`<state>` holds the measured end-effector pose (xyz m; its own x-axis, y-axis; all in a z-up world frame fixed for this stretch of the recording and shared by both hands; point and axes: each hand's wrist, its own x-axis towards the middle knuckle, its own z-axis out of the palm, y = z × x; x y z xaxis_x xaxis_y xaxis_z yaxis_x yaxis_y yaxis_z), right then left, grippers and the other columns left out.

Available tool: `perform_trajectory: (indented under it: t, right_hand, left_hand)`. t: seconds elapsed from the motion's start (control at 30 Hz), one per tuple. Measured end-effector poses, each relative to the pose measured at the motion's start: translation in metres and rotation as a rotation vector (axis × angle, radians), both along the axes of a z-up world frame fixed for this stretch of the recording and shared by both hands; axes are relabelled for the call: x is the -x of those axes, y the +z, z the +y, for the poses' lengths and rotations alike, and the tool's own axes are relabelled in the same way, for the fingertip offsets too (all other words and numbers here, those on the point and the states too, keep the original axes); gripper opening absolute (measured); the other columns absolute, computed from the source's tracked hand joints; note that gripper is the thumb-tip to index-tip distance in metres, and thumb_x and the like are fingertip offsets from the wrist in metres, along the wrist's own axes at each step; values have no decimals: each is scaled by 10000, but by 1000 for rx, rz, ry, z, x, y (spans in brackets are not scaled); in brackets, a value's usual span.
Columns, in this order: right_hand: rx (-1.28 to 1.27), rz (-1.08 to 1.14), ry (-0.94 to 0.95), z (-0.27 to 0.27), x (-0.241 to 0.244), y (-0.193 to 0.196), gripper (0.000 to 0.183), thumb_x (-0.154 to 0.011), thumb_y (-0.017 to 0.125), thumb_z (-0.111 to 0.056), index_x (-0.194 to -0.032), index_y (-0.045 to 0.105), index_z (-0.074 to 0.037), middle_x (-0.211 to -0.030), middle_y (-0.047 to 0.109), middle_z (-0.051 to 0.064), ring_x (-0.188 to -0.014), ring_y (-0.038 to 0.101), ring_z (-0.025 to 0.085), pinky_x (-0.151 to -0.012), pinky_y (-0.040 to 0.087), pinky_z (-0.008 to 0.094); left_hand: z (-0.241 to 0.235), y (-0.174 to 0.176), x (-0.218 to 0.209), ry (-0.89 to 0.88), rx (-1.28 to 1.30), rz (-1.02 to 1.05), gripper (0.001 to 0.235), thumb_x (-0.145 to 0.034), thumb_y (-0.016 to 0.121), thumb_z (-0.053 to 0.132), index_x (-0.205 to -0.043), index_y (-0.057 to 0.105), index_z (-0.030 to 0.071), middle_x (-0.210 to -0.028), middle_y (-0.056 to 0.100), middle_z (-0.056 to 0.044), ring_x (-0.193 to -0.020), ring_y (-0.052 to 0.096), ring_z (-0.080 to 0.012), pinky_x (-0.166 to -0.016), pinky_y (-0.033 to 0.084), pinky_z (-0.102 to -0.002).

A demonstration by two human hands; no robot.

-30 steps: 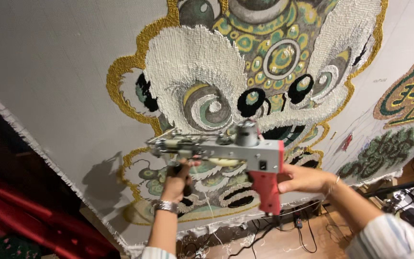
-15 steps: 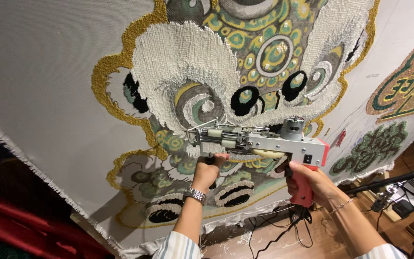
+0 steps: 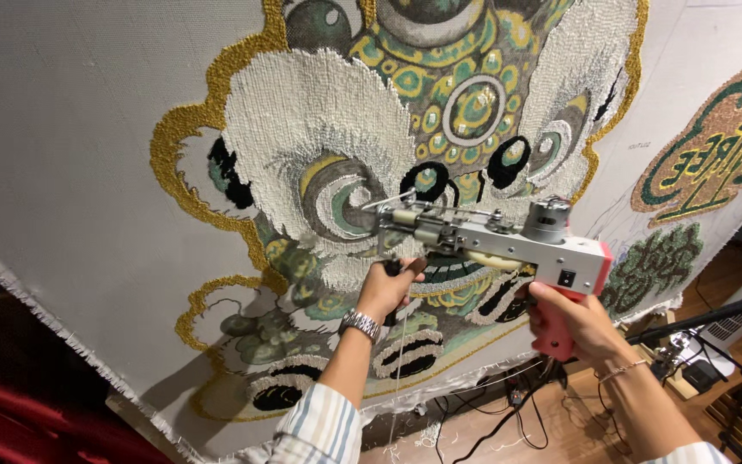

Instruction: The person uses a handheld tufting gun to apply white yarn to a large canvas featuring a cartoon character design. They guide the tool along the contours of the character's eye and facial features, filling in the pattern with loops of yarn.

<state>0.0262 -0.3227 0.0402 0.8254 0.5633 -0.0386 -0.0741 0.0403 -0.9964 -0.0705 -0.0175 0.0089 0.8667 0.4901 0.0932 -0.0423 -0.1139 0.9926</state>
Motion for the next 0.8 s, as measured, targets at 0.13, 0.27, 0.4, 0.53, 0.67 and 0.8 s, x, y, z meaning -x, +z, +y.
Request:
perform_trajectory:
  t: [0.13, 0.27, 0.4, 0.53, 0.67, 0.8]
  right_hand:
    - [21, -313, -114, 1, 5, 16, 229, -867, 750, -223, -945, 680, -19, -682, 616, 71, -540, 577, 175, -456, 457, 349]
    - [103, -563, -190, 4, 13, 24, 238, -879, 768, -212, -821, 669, -4, -647, 652, 56, -541, 605, 143, -482, 480, 308]
    - [145, -598, -219, 8, 19, 30, 247, -860, 774, -238, -814, 678, -15, -614, 632, 58, -506, 579, 148, -454, 468, 320]
    - [166, -616, -228, 11, 14, 34, 252, -850, 781, -252, -835, 680, -22, -617, 634, 54, -507, 580, 144, -459, 467, 320]
    - [177, -663, -208, 12, 10, 35, 256, -847, 782, -266, -844, 670, -36, -613, 640, 53, -507, 595, 141, -466, 485, 317]
    - [199, -648, -219, 15, 10, 35, 252, -846, 783, -260, -840, 666, -37, -605, 637, 52, -503, 594, 147, -464, 479, 326]
  left_hand:
    - [4, 18, -14, -18, -95, -28, 368, -888, 758, 371, -1016, 783, 27, -717, 722, -32, -427, 589, -83, -412, 465, -268]
    - [2, 34, -22, -23, -56, -24, 419, -871, 766, 402, -1058, 771, 27, -664, 696, 40, -417, 560, -91, -401, 429, -292]
    - [6, 43, -26, -17, -97, 2, 467, -878, 766, 434, -1155, 747, 59, -504, 595, -31, -391, 558, -118, -412, 435, -289]
    - [9, 42, -31, -48, -75, -14, 462, -897, 742, 433, -1139, 782, 41, -503, 593, -20, -391, 553, -104, -406, 408, -282]
    - [8, 39, -32, -15, -72, -4, 464, -895, 746, 442, -1171, 769, 70, -512, 590, -10, -399, 538, -94, -408, 408, -282]
    - [11, 35, -35, -14, -57, -56, 472, -876, 751, 440, -1151, 771, 56, -672, 704, 49, -413, 538, -84, -405, 429, -285]
